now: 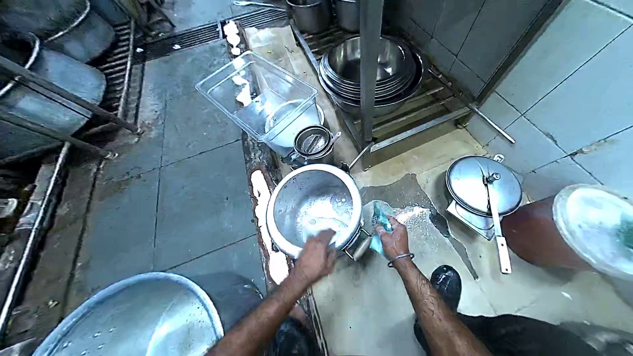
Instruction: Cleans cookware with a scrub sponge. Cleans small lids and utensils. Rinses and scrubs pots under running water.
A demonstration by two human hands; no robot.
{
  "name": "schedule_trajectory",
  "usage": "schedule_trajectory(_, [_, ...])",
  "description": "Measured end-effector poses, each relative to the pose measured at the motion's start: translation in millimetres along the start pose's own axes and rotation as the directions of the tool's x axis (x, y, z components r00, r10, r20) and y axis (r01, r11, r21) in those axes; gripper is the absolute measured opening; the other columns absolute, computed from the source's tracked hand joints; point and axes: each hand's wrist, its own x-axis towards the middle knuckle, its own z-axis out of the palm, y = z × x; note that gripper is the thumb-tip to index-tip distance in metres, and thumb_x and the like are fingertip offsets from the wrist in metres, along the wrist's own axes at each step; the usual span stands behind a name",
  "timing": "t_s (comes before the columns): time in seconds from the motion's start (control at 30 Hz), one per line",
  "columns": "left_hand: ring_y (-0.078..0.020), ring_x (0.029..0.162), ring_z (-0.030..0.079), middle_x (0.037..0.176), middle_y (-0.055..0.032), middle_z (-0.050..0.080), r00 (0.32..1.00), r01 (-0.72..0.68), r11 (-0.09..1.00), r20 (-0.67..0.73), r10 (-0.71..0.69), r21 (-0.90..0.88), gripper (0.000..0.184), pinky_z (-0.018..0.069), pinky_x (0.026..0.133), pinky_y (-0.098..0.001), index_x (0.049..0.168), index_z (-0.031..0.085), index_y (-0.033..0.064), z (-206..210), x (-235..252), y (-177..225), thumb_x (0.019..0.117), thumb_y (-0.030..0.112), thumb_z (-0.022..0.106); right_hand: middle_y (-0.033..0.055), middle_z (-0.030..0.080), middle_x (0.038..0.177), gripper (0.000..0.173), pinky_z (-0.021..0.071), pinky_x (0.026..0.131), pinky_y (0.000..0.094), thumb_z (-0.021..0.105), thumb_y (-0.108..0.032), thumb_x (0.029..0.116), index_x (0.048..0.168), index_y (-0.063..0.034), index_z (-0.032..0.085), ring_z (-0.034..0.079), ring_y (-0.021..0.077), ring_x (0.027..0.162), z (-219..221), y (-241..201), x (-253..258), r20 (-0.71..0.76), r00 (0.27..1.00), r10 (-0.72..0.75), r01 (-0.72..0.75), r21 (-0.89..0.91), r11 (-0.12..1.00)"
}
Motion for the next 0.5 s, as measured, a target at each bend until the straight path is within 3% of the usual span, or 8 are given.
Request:
schedule_trajectory(0.07, [-0.0322, 0.139, 0.052, 0.149, -0.0164, 0.055, 0.984, 0.030, 0.999, 0.178, -0.024, -0.028, 0.069, 0.0334, 0.119, -0.0547, 0.158, 0.038, 0.0082, 7, -1, 31, 0.1028, 0.047, 0.050, 0.0190, 0.073, 0.108, 0.036, 0.0547, 0.093, 0.0563, 0.073, -0.022, 0.0935, 0.124, -0.0033, 0.070, 0.071, 0.0328, 0.100, 10, 7, -2, 0.052, 0.998, 0.030, -0.028, -0.031, 0.999])
schedule_trajectory(0.13, [-0.0351, 0.125, 0.062, 0.135, -0.0188, 0.064, 0.981, 0.056, 0.996, 0.191, -0.042, -0.065, 0.062, 0.0467, 0.108, -0.0567, 0.150, 0.048, 0.0071, 9, 14, 37, 0.1034, 0.047, 0.051, 0.0193, 0.072, 0.113, 0.040, 0.0531, 0.098, 0.0560, 0.073, -0.024, 0.0928, 0.128, -0.0039, 0.069, 0.069, 0.0337, 0.107, 16, 10, -4, 0.078, 0.996, 0.051, -0.048, -0.043, 0.998])
schedule_trajectory(0.17, [-0.0355, 0.122, 0.064, 0.130, -0.0193, 0.066, 0.981, 0.071, 0.993, 0.188, -0.053, -0.090, 0.057, 0.0488, 0.105, -0.0568, 0.144, 0.053, 0.0066, 8, 24, 39, 0.1035, 0.046, 0.053, 0.0197, 0.072, 0.116, 0.042, 0.0520, 0.100, 0.0560, 0.073, -0.025, 0.0932, 0.129, -0.0043, 0.068, 0.068, 0.0341, 0.110, 16, 10, -4, 0.088, 0.994, 0.059, -0.055, -0.040, 0.998])
schedule_trajectory(0.33, [-0.0351, 0.120, 0.064, 0.125, -0.0205, 0.067, 0.978, 0.201, 0.962, 0.097, -0.186, -0.185, 0.047, 0.0492, 0.105, -0.0548, 0.134, 0.060, 0.0045, 13, 53, 64, 0.1030, 0.039, 0.058, 0.0190, 0.073, 0.112, 0.037, 0.0524, 0.099, 0.0532, 0.072, -0.026, 0.0940, 0.123, -0.0030, 0.070, 0.069, 0.0317, 0.107, 13, 17, 7, 0.093, 0.988, 0.127, -0.132, 0.054, 0.990])
schedule_trajectory(0.5, [-0.0352, 0.116, 0.065, 0.120, -0.0231, 0.067, 0.967, 0.241, 0.945, 0.138, -0.214, -0.220, 0.041, 0.0492, 0.104, -0.0521, 0.124, 0.064, -0.0011, 10, 45, 61, 0.1001, 0.032, 0.063, 0.0171, 0.074, 0.108, 0.030, 0.0533, 0.098, 0.0496, 0.071, -0.022, 0.0939, 0.117, -0.0026, 0.072, 0.070, 0.0286, 0.104, 1, 13, 7, 0.069, 0.986, 0.152, -0.162, 0.164, 0.973])
